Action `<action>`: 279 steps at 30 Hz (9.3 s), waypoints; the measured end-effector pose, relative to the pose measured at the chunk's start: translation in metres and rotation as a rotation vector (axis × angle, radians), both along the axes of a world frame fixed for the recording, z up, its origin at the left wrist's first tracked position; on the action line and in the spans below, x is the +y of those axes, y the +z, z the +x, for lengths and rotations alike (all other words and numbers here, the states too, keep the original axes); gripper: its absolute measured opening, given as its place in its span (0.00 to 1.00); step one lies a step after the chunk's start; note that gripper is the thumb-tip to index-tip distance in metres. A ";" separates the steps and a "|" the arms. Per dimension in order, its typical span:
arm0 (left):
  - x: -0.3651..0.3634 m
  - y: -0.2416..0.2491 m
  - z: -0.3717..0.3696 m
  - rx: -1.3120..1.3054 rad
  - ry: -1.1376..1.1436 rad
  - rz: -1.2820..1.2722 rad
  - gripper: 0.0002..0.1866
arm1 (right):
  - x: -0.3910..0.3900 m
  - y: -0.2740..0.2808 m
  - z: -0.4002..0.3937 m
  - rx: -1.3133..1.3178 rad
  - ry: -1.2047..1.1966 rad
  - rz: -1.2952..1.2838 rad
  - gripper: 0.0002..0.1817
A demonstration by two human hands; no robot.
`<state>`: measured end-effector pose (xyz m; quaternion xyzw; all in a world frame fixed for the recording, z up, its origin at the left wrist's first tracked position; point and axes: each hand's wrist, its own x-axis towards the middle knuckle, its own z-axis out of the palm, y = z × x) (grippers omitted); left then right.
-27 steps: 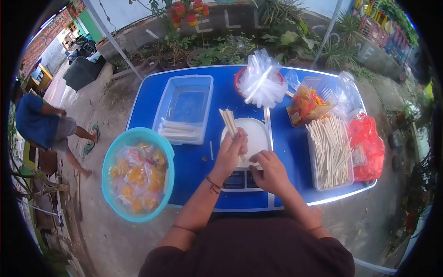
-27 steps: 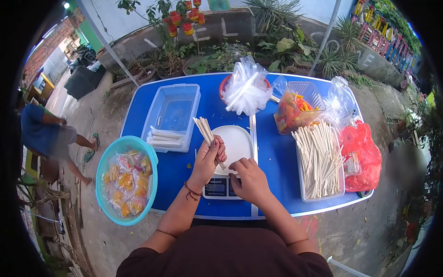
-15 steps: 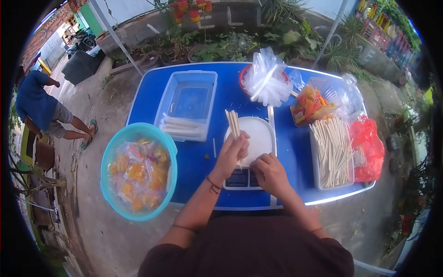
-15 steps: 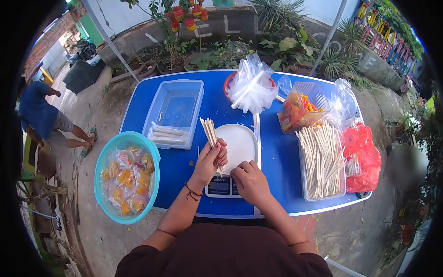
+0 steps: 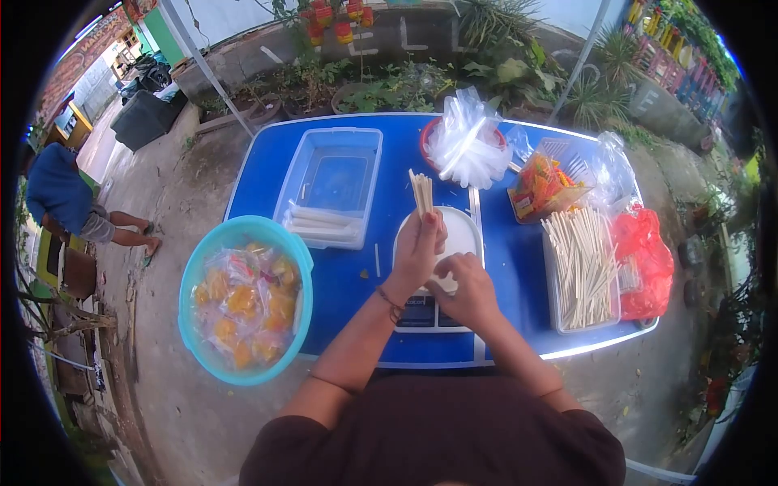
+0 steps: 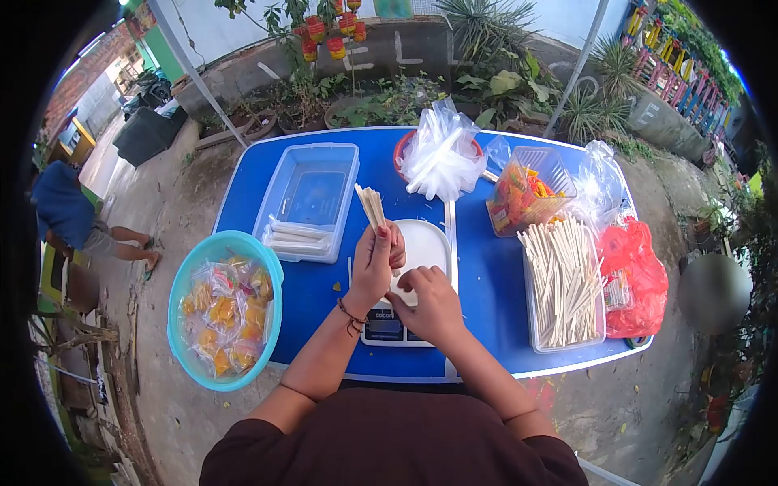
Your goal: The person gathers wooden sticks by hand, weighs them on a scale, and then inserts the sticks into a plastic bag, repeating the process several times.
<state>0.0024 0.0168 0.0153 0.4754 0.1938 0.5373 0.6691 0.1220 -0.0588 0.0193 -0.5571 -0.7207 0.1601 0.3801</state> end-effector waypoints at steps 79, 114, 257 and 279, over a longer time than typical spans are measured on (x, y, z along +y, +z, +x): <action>-0.024 -0.015 -0.035 -0.005 -0.015 -0.608 0.19 | 0.032 0.005 0.027 0.278 -0.141 -0.426 0.13; -0.036 -0.002 -0.024 -0.066 -0.190 -0.632 0.19 | 0.015 0.012 0.016 0.359 0.013 -0.449 0.11; -0.052 -0.005 -0.019 -0.113 -0.041 -0.652 0.18 | 0.001 0.007 0.024 0.459 0.055 -0.442 0.08; -0.039 -0.011 -0.032 -0.115 0.008 -0.674 0.19 | 0.027 0.010 0.041 0.332 -0.138 -0.396 0.08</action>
